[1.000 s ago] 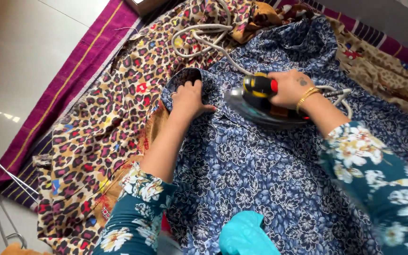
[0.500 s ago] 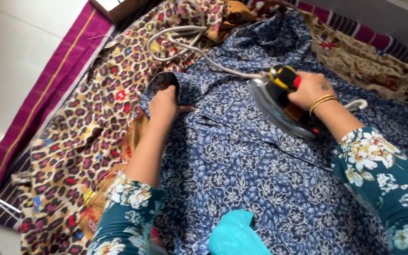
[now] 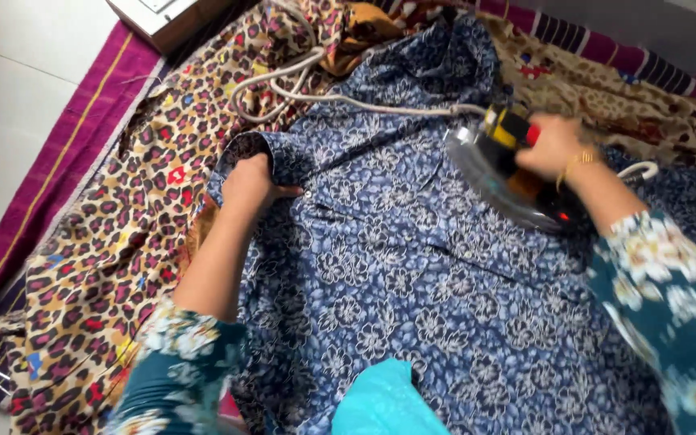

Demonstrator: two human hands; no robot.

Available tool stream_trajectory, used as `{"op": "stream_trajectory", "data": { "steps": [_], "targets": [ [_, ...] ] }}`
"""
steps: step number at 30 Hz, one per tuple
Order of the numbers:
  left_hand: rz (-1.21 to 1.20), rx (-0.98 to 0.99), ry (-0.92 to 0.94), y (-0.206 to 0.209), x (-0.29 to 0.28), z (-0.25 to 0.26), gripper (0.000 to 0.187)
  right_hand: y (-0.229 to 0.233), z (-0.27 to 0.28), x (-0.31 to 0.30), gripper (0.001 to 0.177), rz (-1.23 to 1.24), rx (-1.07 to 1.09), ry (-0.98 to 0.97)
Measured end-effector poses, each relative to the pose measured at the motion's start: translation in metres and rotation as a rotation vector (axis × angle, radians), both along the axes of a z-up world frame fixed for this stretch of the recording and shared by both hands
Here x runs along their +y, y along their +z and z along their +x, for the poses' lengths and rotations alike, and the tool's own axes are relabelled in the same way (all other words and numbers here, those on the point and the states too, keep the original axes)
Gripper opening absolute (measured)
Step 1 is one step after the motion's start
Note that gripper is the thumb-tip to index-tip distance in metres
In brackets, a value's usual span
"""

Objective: Iron and fold a blue floral shirt on the floor.

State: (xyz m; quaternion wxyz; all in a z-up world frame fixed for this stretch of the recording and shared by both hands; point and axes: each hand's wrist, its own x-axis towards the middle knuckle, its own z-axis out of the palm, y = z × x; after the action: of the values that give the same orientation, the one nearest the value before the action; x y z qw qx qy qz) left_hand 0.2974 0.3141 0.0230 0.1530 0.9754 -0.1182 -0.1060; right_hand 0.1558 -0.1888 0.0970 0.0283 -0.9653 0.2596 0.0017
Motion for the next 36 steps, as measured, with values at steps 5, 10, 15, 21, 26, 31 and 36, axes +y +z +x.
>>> {"op": "stream_trajectory", "data": {
  "steps": [5, 10, 15, 21, 26, 31, 36],
  "targets": [
    [0.173, -0.172, -0.043, 0.078, -0.052, -0.018, 0.05, 0.001, -0.025, 0.011, 0.062, 0.087, 0.084, 0.395],
    [0.034, -0.127, -0.294, 0.028, -0.146, -0.004, 0.02, -0.005, -0.004, 0.024, 0.056, -0.003, -0.035, 0.233],
    [-0.067, -0.367, -0.294, -0.026, -0.177, 0.039, 0.026, -0.026, 0.0, 0.004, 0.063, -0.004, -0.095, 0.544],
    [-0.272, -0.492, -0.073, 0.027, -0.173, 0.064, 0.085, 0.018, -0.027, 0.054, 0.05, -0.016, 0.154, 0.62],
    [-0.47, -0.432, -0.239, -0.024, -0.162, 0.136, 0.055, 0.015, -0.013, 0.075, 0.057, 0.02, 0.041, 0.499],
    [-0.386, -0.503, -0.343, -0.03, -0.159, 0.166, 0.037, 0.02, 0.0, 0.108, 0.05, 0.008, 0.043, 0.507],
    [-0.399, -0.348, -0.239, -0.022, -0.143, 0.15, 0.037, 0.018, 0.039, 0.143, 0.044, 0.044, -0.051, 0.285]
  ]
}}
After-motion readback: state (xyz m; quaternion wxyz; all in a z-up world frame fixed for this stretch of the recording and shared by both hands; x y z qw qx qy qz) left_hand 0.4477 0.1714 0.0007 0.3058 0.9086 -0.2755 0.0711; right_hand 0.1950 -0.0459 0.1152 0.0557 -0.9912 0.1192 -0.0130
